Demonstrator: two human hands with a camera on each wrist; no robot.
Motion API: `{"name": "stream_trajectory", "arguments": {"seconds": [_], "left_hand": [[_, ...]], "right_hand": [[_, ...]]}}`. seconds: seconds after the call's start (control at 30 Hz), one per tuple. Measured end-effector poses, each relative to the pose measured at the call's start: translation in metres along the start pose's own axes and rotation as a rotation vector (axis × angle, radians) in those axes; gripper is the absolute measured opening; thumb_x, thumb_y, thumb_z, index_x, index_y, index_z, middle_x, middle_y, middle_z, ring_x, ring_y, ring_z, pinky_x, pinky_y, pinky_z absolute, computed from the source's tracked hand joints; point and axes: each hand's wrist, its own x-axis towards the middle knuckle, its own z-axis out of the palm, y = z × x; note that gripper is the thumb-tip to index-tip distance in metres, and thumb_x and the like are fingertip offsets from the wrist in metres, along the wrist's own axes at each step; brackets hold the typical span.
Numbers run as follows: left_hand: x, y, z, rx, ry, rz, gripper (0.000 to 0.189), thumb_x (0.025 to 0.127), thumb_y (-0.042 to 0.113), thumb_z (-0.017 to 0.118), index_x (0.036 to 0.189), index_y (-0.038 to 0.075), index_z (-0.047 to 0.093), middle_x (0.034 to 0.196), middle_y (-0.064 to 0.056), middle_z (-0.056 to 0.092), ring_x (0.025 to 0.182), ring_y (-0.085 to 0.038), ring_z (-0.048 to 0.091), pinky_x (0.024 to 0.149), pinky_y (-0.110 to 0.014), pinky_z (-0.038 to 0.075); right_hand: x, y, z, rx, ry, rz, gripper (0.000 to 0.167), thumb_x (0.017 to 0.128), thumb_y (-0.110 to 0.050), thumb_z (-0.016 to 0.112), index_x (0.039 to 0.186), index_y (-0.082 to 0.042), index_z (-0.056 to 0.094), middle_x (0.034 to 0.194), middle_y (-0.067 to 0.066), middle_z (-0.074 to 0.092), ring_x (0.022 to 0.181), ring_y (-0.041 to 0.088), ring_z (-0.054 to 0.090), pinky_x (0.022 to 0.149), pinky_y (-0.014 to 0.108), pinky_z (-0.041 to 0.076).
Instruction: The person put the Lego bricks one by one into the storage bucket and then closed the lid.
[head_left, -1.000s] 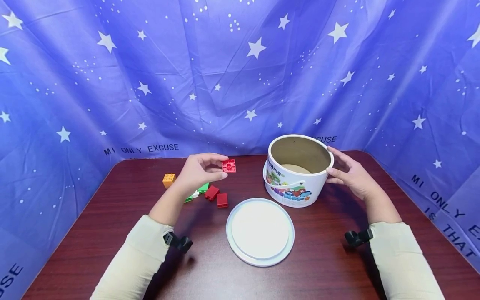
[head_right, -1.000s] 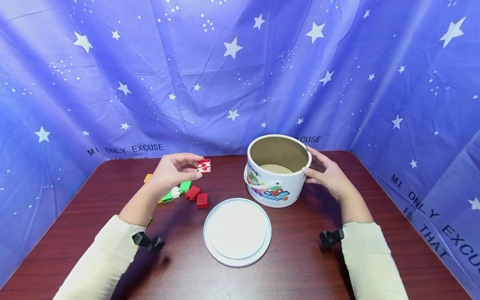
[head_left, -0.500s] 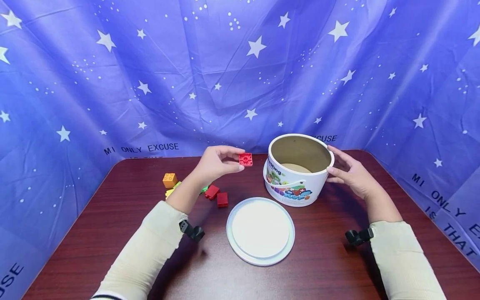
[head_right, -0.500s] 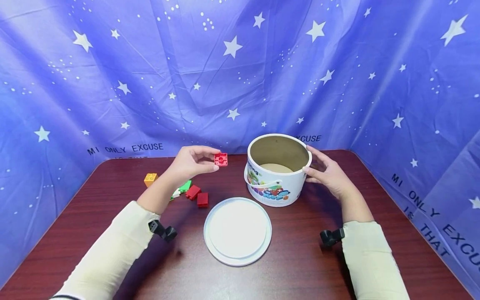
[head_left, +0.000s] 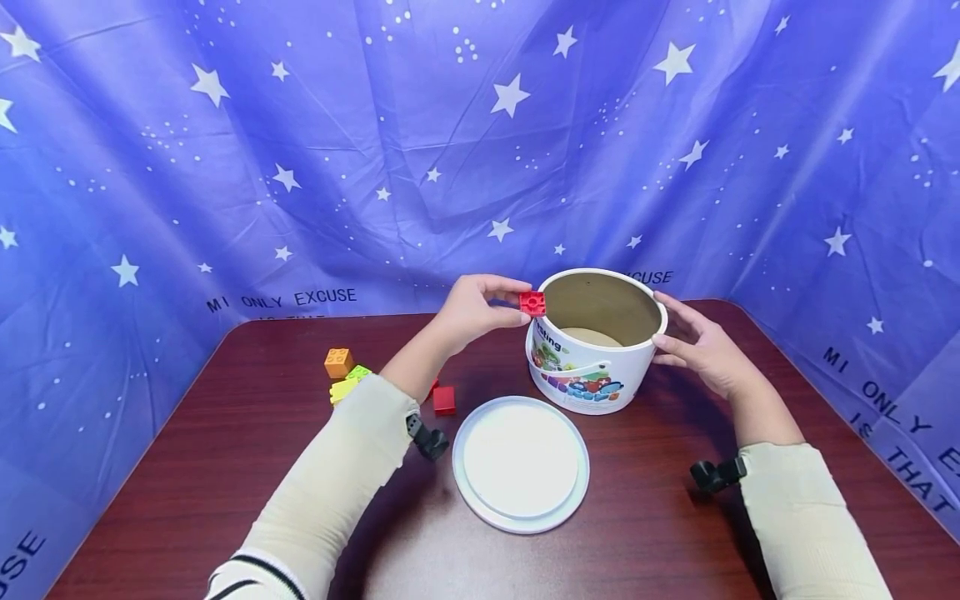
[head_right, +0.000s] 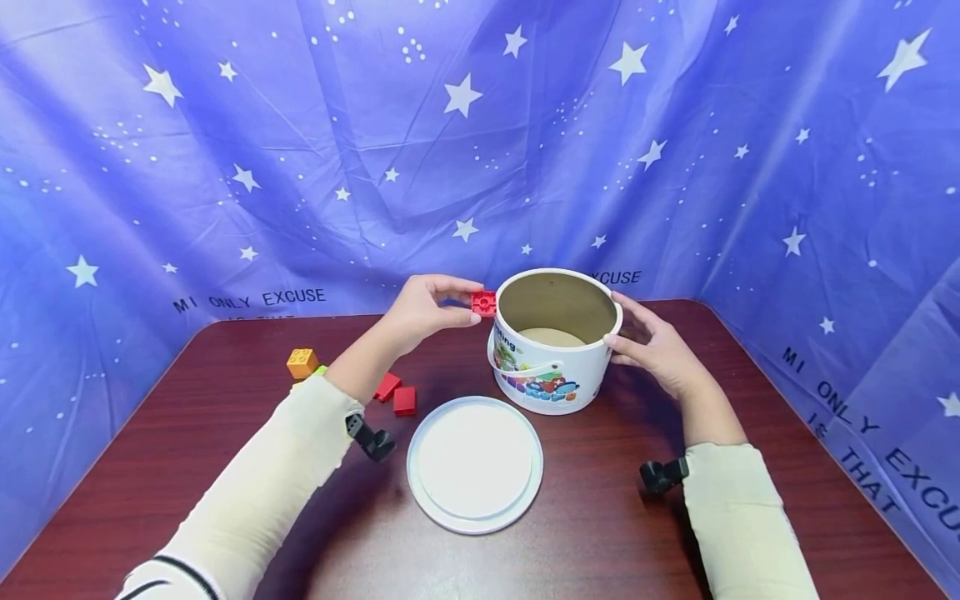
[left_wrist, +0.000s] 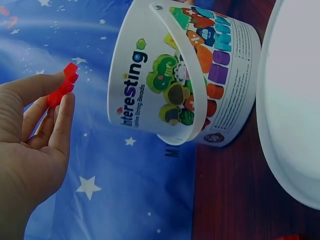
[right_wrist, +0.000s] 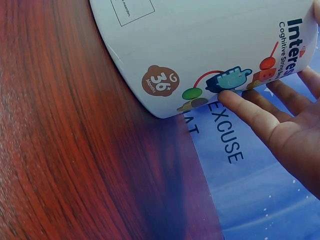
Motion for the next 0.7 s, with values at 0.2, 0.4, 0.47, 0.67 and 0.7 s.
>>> {"name": "stream_trajectory", "arguments": {"seconds": [0.2, 0.4, 0.47, 0.67, 0.7], "left_hand": [[0.017, 0.002, 0.013, 0.024, -0.024, -0.011, 0.041, 0.075, 0.001, 0.08, 0.115, 0.005, 0.072, 0.096, -0.008, 0.072, 0.094, -0.02, 0.065, 0.074, -0.027, 0.056], [0.032, 0.0, 0.024, 0.029, -0.021, -0.076, 0.043, 0.076, -0.003, 0.078, 0.118, 0.004, 0.071, 0.099, -0.009, 0.071, 0.094, -0.019, 0.063, 0.074, -0.026, 0.056], [0.036, 0.0, 0.027, 0.036, -0.015, -0.077, 0.043, 0.077, -0.002, 0.078, 0.118, 0.004, 0.07, 0.1, -0.01, 0.071, 0.094, -0.019, 0.063, 0.074, -0.025, 0.056], [0.045, 0.005, 0.031, 0.063, 0.011, -0.039, 0.045, 0.077, 0.0, 0.079, 0.12, 0.003, 0.069, 0.111, -0.012, 0.07, 0.107, -0.025, 0.062, 0.079, -0.021, 0.054], [0.045, 0.006, 0.031, 0.063, 0.013, -0.033, 0.045, 0.077, 0.0, 0.079, 0.12, 0.002, 0.069, 0.112, -0.012, 0.07, 0.109, -0.026, 0.062, 0.079, -0.021, 0.053]], "right_hand": [[0.0, 0.002, 0.0, 0.004, 0.001, -0.004, 0.069, 0.096, 0.002, 0.055, 0.155, -0.007, 0.021, 0.147, 0.029, 0.024, 0.114, 0.012, 0.056, 0.08, 0.034, 0.058], [0.0, 0.002, 0.001, 0.03, -0.006, -0.004, 0.07, 0.095, 0.003, 0.055, 0.155, -0.007, 0.021, 0.146, 0.025, 0.027, 0.114, 0.013, 0.056, 0.081, 0.036, 0.058], [0.0, 0.001, 0.002, 0.028, -0.007, -0.006, 0.069, 0.095, 0.003, 0.055, 0.155, -0.006, 0.021, 0.146, 0.025, 0.027, 0.114, 0.013, 0.056, 0.081, 0.037, 0.058], [-0.001, -0.001, 0.001, 0.02, -0.002, -0.01, 0.069, 0.095, 0.002, 0.056, 0.155, -0.006, 0.022, 0.145, 0.024, 0.028, 0.113, 0.012, 0.056, 0.081, 0.037, 0.058], [-0.001, -0.001, 0.001, 0.023, -0.001, -0.009, 0.069, 0.095, 0.002, 0.056, 0.155, -0.006, 0.022, 0.145, 0.024, 0.029, 0.113, 0.012, 0.056, 0.081, 0.037, 0.058]]}}
